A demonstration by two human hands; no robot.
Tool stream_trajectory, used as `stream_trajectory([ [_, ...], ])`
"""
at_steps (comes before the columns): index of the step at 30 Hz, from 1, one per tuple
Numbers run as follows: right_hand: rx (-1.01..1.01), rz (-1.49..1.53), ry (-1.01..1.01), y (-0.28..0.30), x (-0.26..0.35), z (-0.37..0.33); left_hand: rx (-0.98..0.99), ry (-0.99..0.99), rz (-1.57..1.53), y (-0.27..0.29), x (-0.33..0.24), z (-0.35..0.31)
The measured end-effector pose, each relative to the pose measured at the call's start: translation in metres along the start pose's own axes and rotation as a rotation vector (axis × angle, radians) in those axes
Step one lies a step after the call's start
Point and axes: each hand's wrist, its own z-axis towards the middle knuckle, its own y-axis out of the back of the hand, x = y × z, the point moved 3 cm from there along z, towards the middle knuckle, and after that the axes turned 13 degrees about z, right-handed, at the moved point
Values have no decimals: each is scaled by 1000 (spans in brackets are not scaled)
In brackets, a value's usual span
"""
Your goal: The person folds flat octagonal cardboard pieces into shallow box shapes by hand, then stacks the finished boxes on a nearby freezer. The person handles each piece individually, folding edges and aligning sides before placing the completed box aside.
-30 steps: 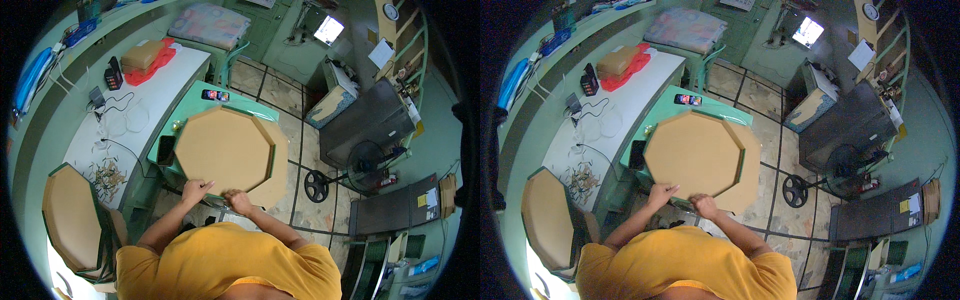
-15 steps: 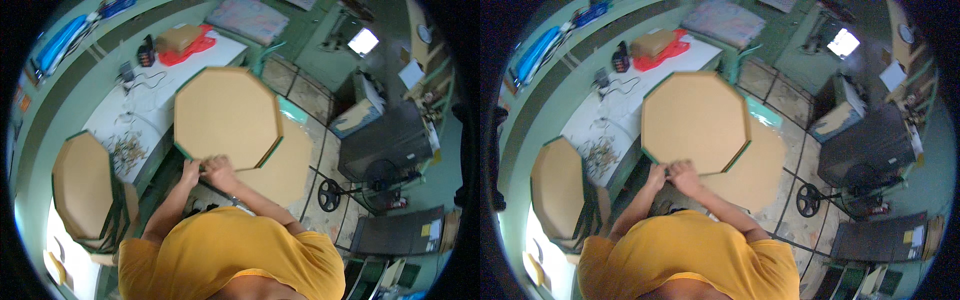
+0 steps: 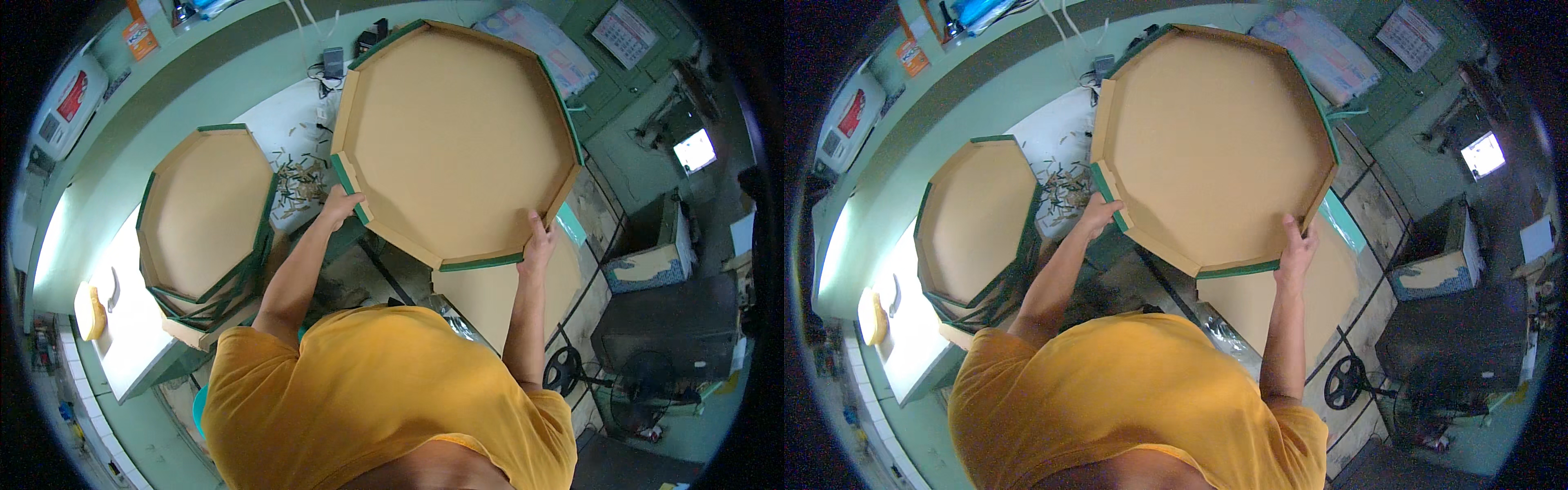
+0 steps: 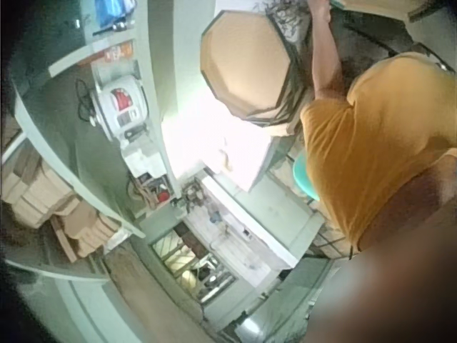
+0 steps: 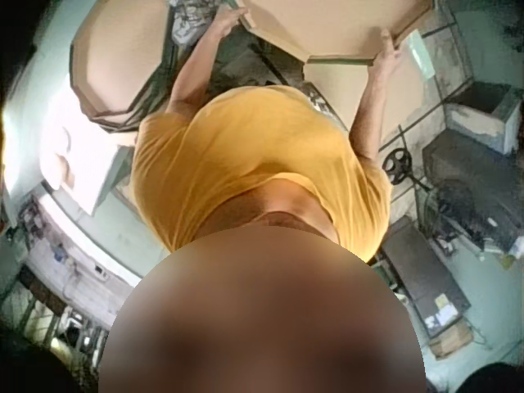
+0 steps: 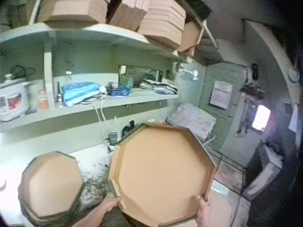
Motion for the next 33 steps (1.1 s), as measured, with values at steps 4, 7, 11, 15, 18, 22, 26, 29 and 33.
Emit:
stream_trajectory([
  [4,18,41,5,-28,-48,1,-296,-82,182,31,20,31],
  [7,-8,48,-2,-49,-79,18,-366,-40,108,53,28,50],
  [11,-25,131,-70,-72,-104,32,-399,-61,202,77,34,64],
  [15,14,152,-13,-103,-129,27,-533,50,305,96,56,88],
  [18,69,30,108,-117,-140,32,-513,-106,329,108,77,110],
  [22,174,-63,140,-122,-151,46,-591,-47,337,124,91,128],
  [26,160,-58,101,-113,-146,64,-554,-27,-205,129,76,122],
  [29,246,33,78,-107,-129,77,-462,-3,-326,128,60,112],
  [33,272,68,13,-104,-119,84,-540,-69,-128,127,55,114],
])
